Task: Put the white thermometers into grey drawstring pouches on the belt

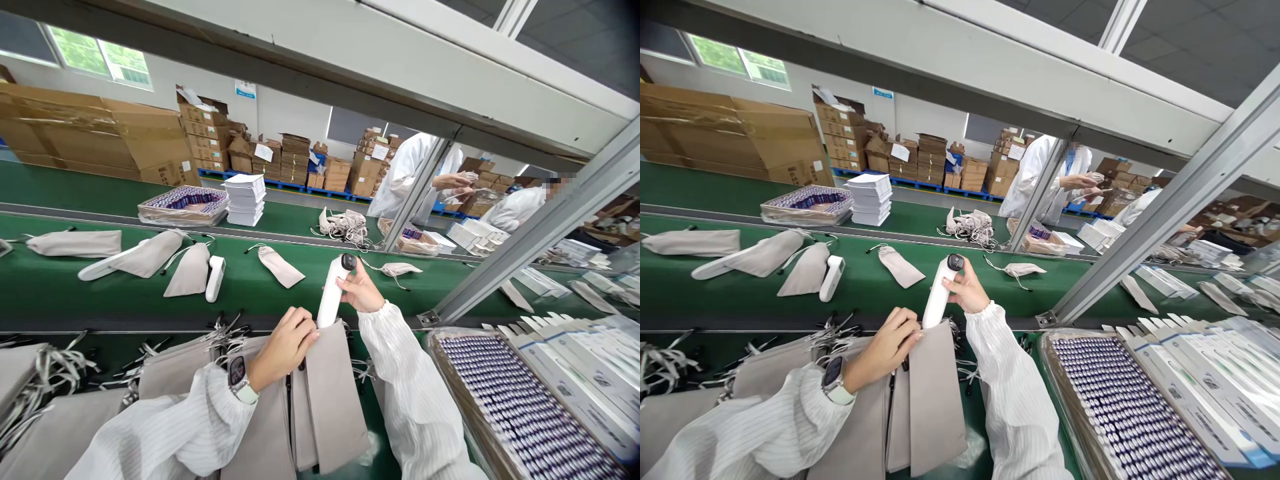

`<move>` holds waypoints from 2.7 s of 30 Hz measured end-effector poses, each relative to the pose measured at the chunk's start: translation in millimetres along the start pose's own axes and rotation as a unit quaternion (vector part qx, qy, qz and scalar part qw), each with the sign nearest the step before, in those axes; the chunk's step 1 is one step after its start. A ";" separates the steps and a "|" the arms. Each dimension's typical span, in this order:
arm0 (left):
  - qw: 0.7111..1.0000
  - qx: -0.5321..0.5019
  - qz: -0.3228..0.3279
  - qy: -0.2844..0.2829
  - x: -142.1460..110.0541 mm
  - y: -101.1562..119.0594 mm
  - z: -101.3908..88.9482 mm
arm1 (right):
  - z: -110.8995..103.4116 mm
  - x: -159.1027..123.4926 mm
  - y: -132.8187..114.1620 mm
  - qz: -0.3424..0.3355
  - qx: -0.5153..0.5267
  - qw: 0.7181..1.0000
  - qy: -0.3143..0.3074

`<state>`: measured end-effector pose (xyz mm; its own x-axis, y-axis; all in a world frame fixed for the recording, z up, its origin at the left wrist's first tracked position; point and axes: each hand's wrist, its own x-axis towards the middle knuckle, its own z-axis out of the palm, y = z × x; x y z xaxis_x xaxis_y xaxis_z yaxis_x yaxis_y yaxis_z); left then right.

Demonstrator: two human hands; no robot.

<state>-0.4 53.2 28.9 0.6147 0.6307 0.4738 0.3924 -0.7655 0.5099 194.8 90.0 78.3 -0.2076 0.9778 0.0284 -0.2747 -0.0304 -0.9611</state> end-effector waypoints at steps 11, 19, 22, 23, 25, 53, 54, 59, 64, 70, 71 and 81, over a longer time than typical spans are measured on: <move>0.981 -0.033 -0.157 0.110 9.5 2.5 -38.2 | 37.7 -4.6 25.9 0.009 -0.371 0.923 -0.101; 0.873 -0.374 -0.274 -0.149 -1.9 40.3 -95.0 | -16.6 1.8 3.3 -0.101 -0.351 0.902 0.229; 0.872 -0.421 -0.250 -0.009 -1.2 43.7 -94.6 | 19.4 -1.3 23.6 -0.028 -0.222 0.973 -0.054; 0.877 -0.420 -0.233 0.019 -0.1 43.5 -92.8 | 36.2 -2.8 31.9 -0.018 -0.191 0.967 -0.170; 0.896 -0.395 -0.201 0.032 2.1 42.9 -89.5 | 63.4 -5.1 43.3 -0.018 -0.175 0.937 -0.301; 0.968 0.232 -0.069 -0.070 -11.2 -5.9 0.4 | 61.5 86.8 104.3 -0.036 -0.638 0.763 -0.103; 0.967 0.233 -0.071 -0.069 -11.2 -8.3 1.3 | 64.2 89.2 107.7 -0.022 -0.651 0.754 -0.085; 0.967 0.231 -0.084 -0.063 -11.1 -13.0 7.2 | 53.7 97.4 111.3 0.031 -0.532 0.843 0.076; 0.971 0.213 -0.086 -0.059 -12.6 -9.0 6.5 | 37.6 93.0 109.1 0.039 -0.408 0.903 0.128; 0.978 0.182 -0.084 -0.063 -13.4 -8.1 -5.2 | 36.1 72.1 70.0 -0.049 -0.158 0.983 0.077; 0.979 0.173 -0.080 -0.067 -12.5 -7.8 -7.9 | 37.7 66.8 59.1 -0.071 -0.094 0.991 0.056; 0.994 -0.046 -0.084 -0.057 1.3 15.9 -50.0 | 52.1 22.8 -1.1 -0.111 0.028 0.993 -0.021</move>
<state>-27.6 48.3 73.5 0.6215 0.7264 0.2935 0.4353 -0.6317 0.6415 141.4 101.5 94.3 -0.1743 0.9526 0.2495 -0.3692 0.1716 -0.9134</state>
